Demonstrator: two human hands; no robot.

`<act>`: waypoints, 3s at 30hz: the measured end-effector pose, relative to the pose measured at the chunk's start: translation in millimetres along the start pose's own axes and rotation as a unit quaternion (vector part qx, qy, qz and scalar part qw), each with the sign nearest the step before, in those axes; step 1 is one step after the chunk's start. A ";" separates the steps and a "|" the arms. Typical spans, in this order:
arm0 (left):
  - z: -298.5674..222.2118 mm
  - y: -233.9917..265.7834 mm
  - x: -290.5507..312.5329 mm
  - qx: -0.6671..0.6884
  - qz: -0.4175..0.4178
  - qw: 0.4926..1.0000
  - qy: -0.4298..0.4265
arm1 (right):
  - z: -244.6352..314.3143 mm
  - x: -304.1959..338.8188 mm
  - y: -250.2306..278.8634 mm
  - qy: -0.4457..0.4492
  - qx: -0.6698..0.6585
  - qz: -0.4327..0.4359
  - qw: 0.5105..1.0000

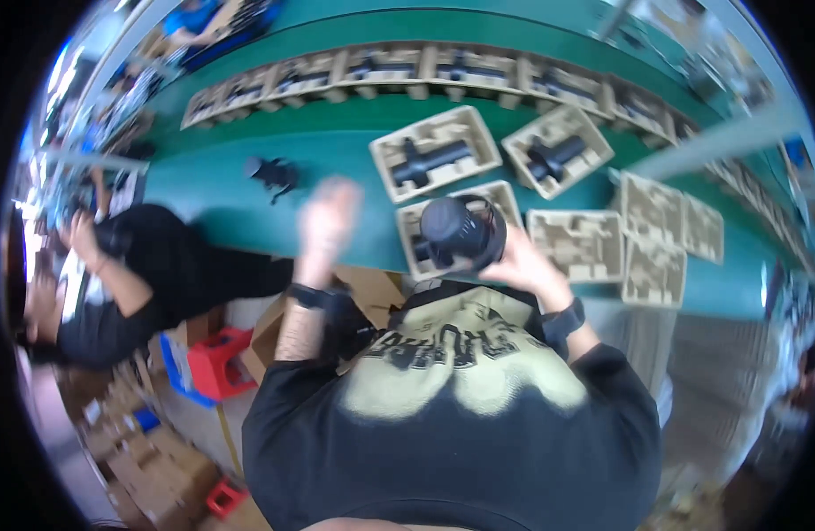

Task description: The person removes cardboard trays from a plastic bag and stacks them on a table before placing black plastic components into the trays. Finally, they remove more cardboard trays from the bag and stack them on the table.

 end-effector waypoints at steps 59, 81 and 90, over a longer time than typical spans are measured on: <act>-63.5 45.0 116.9 0.013 -0.402 0.860 0.313 | -177.7 236.0 239.5 0.009 0.365 -0.256 0.895; 206.8 -73.2 180.0 0.784 -0.401 0.364 0.305 | 147.6 -275.6 -199.4 0.283 0.176 0.088 0.939; 141.4 -117.2 187.8 0.941 -0.132 0.252 0.184 | 96.6 -270.2 -145.3 0.265 0.005 0.022 0.964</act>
Point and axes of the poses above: each hand's wrist, its own x-axis away from the middle knuckle, its own y-axis out of the back of the hand, z = x × y, the point moved 10 cm from there along -x, towards the middle knuckle, and after that the axes turned 3 degrees about y, right-handed, at the moved point
